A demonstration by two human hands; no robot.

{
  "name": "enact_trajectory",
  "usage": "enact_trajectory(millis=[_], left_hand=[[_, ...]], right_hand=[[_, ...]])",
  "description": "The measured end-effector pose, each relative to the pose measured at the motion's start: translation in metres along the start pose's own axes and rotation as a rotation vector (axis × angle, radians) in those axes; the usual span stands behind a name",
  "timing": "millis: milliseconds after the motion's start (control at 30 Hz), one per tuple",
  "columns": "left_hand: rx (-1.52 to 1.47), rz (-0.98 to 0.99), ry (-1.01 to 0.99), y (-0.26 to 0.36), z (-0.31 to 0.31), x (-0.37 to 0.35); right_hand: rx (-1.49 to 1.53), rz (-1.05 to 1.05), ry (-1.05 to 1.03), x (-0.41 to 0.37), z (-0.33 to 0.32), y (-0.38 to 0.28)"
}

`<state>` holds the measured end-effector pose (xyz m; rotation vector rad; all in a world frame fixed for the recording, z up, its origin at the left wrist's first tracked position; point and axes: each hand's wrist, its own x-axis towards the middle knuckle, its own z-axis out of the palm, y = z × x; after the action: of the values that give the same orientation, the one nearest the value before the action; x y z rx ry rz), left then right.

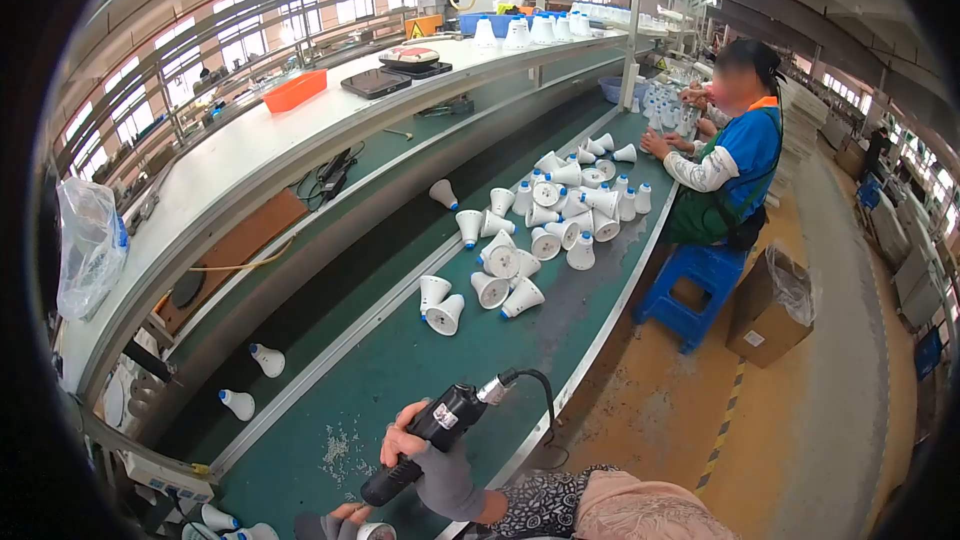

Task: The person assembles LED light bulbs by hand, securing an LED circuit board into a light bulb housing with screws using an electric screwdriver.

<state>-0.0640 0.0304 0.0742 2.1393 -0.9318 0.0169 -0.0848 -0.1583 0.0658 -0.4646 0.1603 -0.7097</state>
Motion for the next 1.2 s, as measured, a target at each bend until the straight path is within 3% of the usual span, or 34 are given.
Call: enact_trajectory(millis=[333,533,633,667,733,767,800,867,967,1200], left_hand=[[0.001,-0.053,0.006,0.002,-0.003,-0.006],[-0.014,-0.008,-0.012,0.007,0.000,0.011],[-0.002,0.011,0.064,-0.026,0.014,0.004],[-0.134,-0.051,0.130,-0.027,0.021,0.005],[-0.242,-0.211,0.127,-0.027,0.019,0.009],[-0.341,-0.257,0.133,-0.028,0.019,0.001],[-0.523,-0.419,0.177,-0.028,0.022,-0.003],[-0.905,-0.762,0.280,-0.020,0.025,-0.004],[-1.087,-0.871,0.353,-0.031,0.038,-0.007],[-0.995,-0.896,0.406,-0.029,0.042,-0.008]], right_hand=[[-0.007,0.022,-0.009,-0.002,-0.002,0.002],[-0.058,-0.078,-0.039,0.001,0.000,0.001],[-0.150,-0.118,-0.080,0.015,-0.006,-0.008],[-0.091,-0.196,-0.072,0.020,0.007,-0.015],[-0.295,-0.290,-0.093,0.033,0.005,-0.026],[-0.033,-0.226,-0.035,0.027,0.002,-0.031],[-0.003,-0.215,-0.136,0.027,-0.005,-0.036],[-0.015,-0.193,-0.104,0.024,-0.005,-0.038],[-0.040,-0.156,-0.100,0.019,-0.004,-0.035],[-0.162,-0.120,-0.230,-0.009,0.002,-0.025]])
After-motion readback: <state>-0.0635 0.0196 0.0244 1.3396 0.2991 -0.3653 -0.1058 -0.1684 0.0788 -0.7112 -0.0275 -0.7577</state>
